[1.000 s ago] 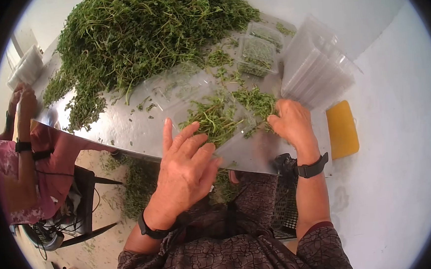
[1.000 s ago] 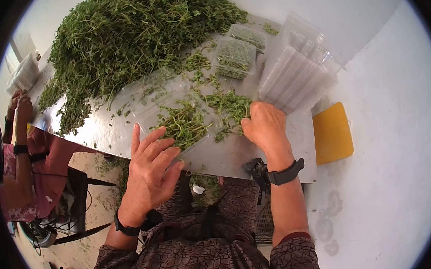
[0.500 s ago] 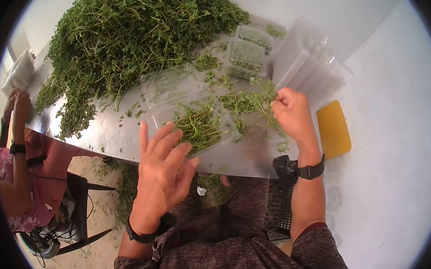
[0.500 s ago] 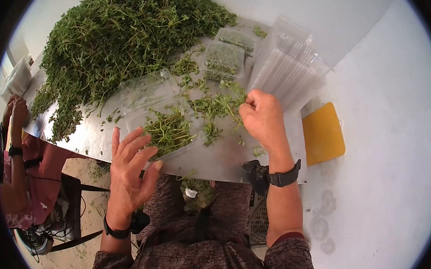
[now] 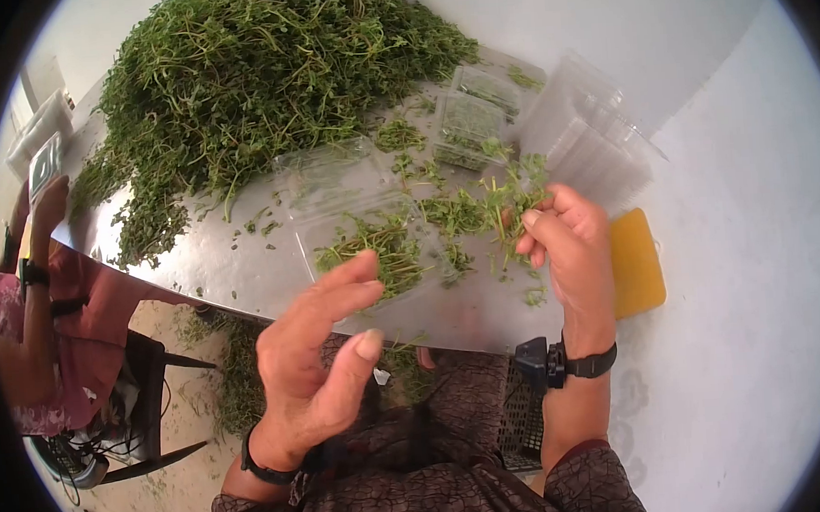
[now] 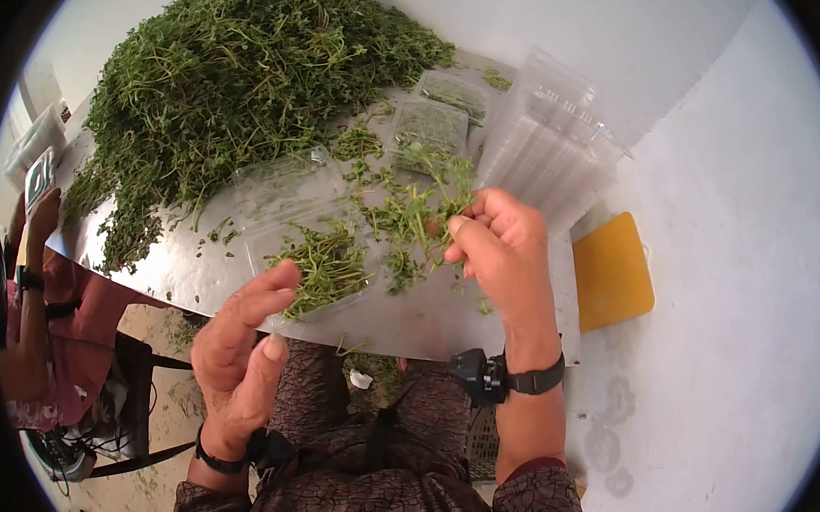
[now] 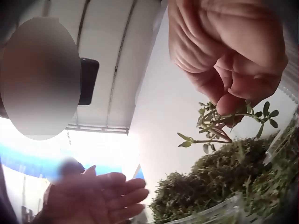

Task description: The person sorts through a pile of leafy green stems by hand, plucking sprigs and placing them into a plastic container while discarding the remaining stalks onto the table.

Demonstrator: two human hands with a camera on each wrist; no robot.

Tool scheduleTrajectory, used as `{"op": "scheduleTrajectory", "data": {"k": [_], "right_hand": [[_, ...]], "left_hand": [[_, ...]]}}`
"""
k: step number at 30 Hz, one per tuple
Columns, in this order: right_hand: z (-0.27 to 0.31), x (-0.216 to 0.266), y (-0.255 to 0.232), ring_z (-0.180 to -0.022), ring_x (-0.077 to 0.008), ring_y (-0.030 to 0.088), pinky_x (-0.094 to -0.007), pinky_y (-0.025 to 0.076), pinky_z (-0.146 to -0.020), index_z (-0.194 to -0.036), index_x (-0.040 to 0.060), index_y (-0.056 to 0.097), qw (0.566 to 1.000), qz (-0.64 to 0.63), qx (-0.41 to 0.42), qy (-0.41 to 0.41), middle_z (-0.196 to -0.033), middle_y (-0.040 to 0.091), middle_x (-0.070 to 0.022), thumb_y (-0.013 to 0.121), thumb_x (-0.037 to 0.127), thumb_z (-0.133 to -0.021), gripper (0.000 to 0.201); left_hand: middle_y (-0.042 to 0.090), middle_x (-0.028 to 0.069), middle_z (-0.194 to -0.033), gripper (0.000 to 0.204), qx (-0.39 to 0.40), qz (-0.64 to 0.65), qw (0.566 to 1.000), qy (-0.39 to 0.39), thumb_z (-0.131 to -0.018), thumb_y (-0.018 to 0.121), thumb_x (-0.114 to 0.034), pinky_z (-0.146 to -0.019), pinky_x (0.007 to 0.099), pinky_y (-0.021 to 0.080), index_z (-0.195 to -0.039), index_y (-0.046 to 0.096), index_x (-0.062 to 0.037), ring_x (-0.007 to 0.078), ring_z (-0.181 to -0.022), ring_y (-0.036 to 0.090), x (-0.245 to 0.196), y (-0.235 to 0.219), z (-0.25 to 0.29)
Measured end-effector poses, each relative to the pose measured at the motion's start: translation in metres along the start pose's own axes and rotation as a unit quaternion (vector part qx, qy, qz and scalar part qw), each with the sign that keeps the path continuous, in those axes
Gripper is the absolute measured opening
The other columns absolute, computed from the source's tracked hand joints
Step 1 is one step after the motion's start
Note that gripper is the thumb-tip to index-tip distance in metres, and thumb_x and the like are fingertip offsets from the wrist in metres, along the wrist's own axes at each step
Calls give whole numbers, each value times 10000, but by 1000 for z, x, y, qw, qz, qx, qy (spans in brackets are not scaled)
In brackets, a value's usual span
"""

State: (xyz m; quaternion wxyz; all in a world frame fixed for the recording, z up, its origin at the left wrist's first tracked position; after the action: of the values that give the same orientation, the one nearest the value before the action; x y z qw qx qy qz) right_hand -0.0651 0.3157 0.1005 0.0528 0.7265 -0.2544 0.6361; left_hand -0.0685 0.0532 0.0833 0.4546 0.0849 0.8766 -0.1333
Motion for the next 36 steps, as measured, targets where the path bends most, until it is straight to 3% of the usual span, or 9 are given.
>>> {"op": "scheduleTrajectory", "data": {"k": [5, 10, 15, 19, 21, 24, 27, 31, 36], "right_hand": [[28, 24, 32, -563, -93, 578, -209, 425, -480, -1000, -59, 639, 996, -70, 57, 15, -802, 666, -79, 547, 39, -833, 214], [64, 36, 72, -705, -64, 629, -214, 516, -565, -994, -55, 613, 980, -156, 123, 14, -825, 672, -65, 566, -20, -894, 115], [87, 23, 86, -697, -80, 637, -252, 544, -592, -970, -44, 604, 990, -103, 88, -23, -832, 675, -84, 617, -60, -859, 113], [99, 36, 96, -667, -126, 647, -257, 529, -601, -953, -12, 599, 977, 46, 99, -183, -854, 682, -127, 664, -45, -830, 143], [101, 37, 94, -680, -129, 650, -255, 521, -595, -953, -9, 601, 976, 33, 81, -200, -889, 689, -121, 667, -34, -836, 137], [101, 22, 89, -717, -67, 610, -230, 526, -627, -942, -25, 603, 989, -37, 97, -104, -852, 659, -47, 631, -45, -869, 81], [100, 15, 85, -706, -59, 602, -217, 525, -609, -953, -31, 592, 990, -75, 97, -74, -855, 653, -48, 614, -38, -888, 70], [103, 10, 79, -712, -53, 595, -212, 502, -606, -976, -37, 595, 989, -110, 91, -45, -895, 657, -44, 632, -29, -885, 98], [103, 8, 79, -778, -55, 598, -199, 496, -656, -1091, -50, 565, 985, -150, 82, -34, -972, 672, -81, 617, -27, -897, 202]], "left_hand": [[518, 193, -1366, 479, 42, 326, 929, -169, -920, 588, -107, -1087, 376, 365, -1355, 467, 51, 268, -1291, 492, 3, 32, 8], [426, 141, -1421, 572, 67, 454, 875, -153, -977, 507, -86, -1082, 362, 343, -1473, 250, 37, 223, -1299, 436, -3, 51, 12], [458, 112, -1391, 544, 26, 439, 871, -219, -982, 526, -116, -1064, 343, 357, -1458, 298, 19, 172, -1253, 456, 13, 55, 29], [546, 104, -1293, 432, 0, 421, 873, -247, -1000, 513, -134, -1037, 335, 408, -1395, 415, 14, 160, -1192, 510, 24, 54, 32], [511, 211, -1351, 441, 30, 412, 877, -246, -1026, 448, -226, -1030, 398, 447, -1368, 408, 50, 249, -1181, 556, 26, 58, 34], [608, 79, -1177, 375, 3, 460, 834, -304, -1039, 438, -242, -862, 288, 483, -1306, 511, 11, 118, -1018, 573, 30, 61, 39], [548, 187, -1314, 387, -12, 441, 835, -329, -1048, 383, -248, -963, 398, 517, -1285, 489, 39, 257, -1112, 610, 34, 58, 40], [610, 75, -1192, 339, -29, 473, 819, -323, -1051, 400, -237, -799, 304, 500, -1271, 547, -25, 131, -988, 584, 30, 59, 39], [630, 64, -1129, 285, -32, 492, 810, -318, -1044, 433, -224, -764, 292, 503, -1199, 585, -40, 130, -925, 598, 37, 64, 44]]}}
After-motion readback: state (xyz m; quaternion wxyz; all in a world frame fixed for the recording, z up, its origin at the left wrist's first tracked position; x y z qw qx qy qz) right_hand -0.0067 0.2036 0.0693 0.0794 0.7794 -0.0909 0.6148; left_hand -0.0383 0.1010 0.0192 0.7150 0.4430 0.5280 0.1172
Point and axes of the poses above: each hand's wrist, its own z-axis away from the middle knuckle, its own y-axis out of the palm, x = y × z, the point moved 9 cm from there along -z, towards the middle knuckle
